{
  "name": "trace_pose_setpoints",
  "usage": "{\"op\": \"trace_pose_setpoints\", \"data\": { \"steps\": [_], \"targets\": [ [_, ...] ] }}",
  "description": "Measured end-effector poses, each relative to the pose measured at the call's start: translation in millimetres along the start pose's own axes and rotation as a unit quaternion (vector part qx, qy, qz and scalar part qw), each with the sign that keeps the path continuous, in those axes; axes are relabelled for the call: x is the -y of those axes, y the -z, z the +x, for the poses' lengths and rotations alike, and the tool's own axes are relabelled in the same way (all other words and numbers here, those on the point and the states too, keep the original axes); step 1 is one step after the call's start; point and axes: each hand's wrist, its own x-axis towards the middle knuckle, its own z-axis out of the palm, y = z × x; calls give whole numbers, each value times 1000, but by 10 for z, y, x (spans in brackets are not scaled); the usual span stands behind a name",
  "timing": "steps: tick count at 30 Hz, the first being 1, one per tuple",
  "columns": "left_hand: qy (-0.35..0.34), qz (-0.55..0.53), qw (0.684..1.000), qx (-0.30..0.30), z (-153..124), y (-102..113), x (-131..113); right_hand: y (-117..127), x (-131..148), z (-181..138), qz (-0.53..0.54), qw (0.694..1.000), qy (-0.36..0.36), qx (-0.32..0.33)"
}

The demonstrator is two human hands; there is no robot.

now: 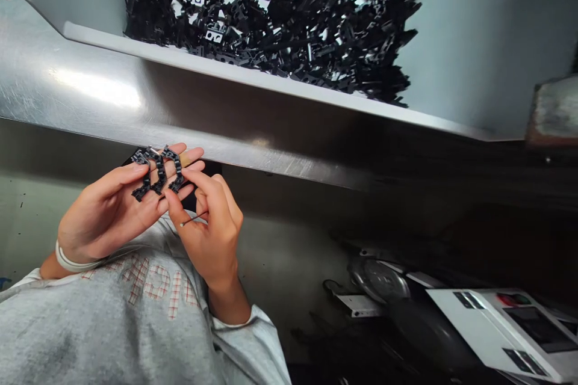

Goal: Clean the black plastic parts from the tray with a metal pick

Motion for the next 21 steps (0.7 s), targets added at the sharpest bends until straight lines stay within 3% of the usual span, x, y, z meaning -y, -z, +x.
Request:
{"op": "trace_pose_setpoints", "data": {
  "steps": [21],
  "targets": [
    [-17,-17,999,38,-102,30,-12,-2,13,-1,1,999,8,-44]
  ]
}}
